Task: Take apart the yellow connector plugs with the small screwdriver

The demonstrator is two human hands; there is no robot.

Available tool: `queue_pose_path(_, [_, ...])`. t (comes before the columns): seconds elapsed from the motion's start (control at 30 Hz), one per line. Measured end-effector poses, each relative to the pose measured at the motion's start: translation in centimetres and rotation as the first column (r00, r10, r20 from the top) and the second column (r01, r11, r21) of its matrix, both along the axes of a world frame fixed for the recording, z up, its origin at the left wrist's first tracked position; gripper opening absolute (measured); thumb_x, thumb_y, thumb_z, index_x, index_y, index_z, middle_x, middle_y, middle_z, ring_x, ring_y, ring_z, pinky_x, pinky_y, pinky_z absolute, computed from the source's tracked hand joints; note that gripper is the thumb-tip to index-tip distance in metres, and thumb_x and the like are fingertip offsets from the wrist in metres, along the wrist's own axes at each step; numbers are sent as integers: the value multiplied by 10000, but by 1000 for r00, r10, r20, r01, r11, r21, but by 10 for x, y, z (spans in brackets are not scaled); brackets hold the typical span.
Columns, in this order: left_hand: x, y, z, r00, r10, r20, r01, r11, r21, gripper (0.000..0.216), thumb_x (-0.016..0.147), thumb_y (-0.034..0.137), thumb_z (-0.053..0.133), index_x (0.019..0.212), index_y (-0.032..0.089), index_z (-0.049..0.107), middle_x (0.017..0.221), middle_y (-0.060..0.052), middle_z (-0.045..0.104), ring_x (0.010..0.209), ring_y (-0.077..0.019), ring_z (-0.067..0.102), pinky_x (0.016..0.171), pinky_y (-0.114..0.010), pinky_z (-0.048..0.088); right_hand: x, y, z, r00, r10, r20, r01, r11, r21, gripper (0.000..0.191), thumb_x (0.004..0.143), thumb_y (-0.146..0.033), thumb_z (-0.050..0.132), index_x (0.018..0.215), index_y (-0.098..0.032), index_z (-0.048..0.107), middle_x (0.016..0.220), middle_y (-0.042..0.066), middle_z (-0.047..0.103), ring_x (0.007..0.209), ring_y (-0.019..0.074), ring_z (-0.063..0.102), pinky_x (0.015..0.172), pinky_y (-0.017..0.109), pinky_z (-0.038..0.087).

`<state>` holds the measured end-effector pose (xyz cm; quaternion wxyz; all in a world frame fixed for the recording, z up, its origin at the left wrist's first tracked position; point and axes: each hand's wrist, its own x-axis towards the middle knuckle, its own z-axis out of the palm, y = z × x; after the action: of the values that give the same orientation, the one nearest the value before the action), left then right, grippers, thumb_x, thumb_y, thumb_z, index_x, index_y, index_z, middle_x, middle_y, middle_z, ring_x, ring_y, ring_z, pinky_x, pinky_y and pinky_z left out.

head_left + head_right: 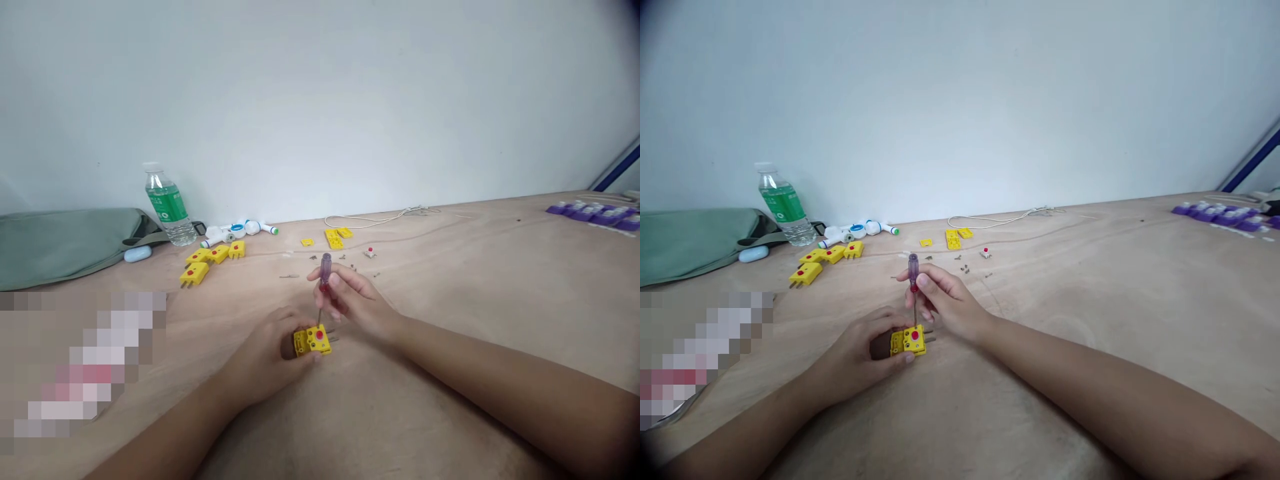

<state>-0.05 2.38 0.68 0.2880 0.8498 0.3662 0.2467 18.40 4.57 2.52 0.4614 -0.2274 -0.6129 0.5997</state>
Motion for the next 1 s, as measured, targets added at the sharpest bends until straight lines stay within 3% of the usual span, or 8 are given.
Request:
queue_pose_path(0.07, [-1, 0, -1, 1000, 10, -9, -10, 1000, 4, 319, 752, 219, 632, 1071, 232, 621, 1099, -37, 614, 995, -208, 564, 908, -316, 419, 0, 0, -2, 1000, -3, -29, 2, 999, -33, 314, 768, -381, 643, 982, -183, 524, 690, -43, 578, 459, 22, 449, 441, 153, 376])
queue_pose_path(0.17, [-1, 0, -1, 1000, -8, 18, 8, 1000, 18, 352, 755, 192, 627, 1100, 253, 608, 1149, -21, 605, 1056, -207, 546, 944, -308, 399, 0, 2, -6, 999, -35, -19, 33, 995, -95, 363, 605, -241, 787, 779, -177, 476, 633, -57, 608, 425, 28, 477, 405, 146, 393])
queue_pose_path(0.3, [0, -1, 2, 995, -65, 74, 63, 998, 28, 400, 759, 143, 618, 1123, 307, 591, 1181, 36, 600, 1118, -165, 518, 982, -248, 361, -1, 4, -9, 998, -57, 13, 59, 986, -155, 383, 590, -235, 788, 600, -158, 413, 542, -42, 620, 355, 27, 475, 358, 139, 376])
queue_pose_path(0.43, [1, 0, 3, 995, -62, 73, 61, 998, 15, 384, 766, 161, 615, 1118, 313, 595, 1156, 33, 610, 1094, -171, 531, 965, -257, 374, -1, 4, -8, 1000, -11, -8, 9, 981, -192, 276, 628, -217, 765, 703, -149, 508, 545, -39, 648, 358, 40, 508, 373, 147, 414])
queue_pose_path(0.67, [0, 0, 1, 995, -59, 80, 57, 998, 34, 342, 766, 171, 619, 1081, 304, 605, 1120, 29, 612, 1073, -174, 534, 959, -262, 373, 1, 5, -13, 997, 33, -65, -43, 986, -159, 235, 653, -207, 747, 586, -124, 538, 709, 15, 695, 409, 51, 569, 386, 158, 455])
queue_pose_path(0.8, [1, 2, 0, 996, -58, 75, 57, 998, 20, 272, 760, 164, 617, 1011, 267, 621, 1103, 14, 605, 1058, -179, 532, 950, -261, 378, 2, 6, -16, 996, 95, 5, -93, 988, -120, 199, 762, -315, 654, 774, -118, 634, 722, 19, 673, 442, 52, 581, 434, 176, 481])
queue_pose_path(0.9, [0, 2, -2, 998, -42, 42, 41, 999, 20, 265, 759, 194, 623, 1018, 251, 619, 1077, -9, 605, 1035, -193, 536, 926, -278, 392, 2, 5, -17, 996, 83, 19, -80, 990, -113, 246, 804, -366, 596, 818, -121, 610, 706, -1, 646, 462, 47, 582, 475, 180, 486])
queue_pose_path(1.0, [-2, 2, -4, 1000, -8, 1, 8, 1000, 21, 285, 761, 228, 625, 1045, 240, 612, 997, -24, 608, 944, -189, 562, 848, -282, 427, 3, 6, -18, 998, 56, -11, -57, 989, -134, 245, 729, -315, 691, 841, -149, 550, 664, -40, 631, 443, 50, 571, 462, 175, 469])
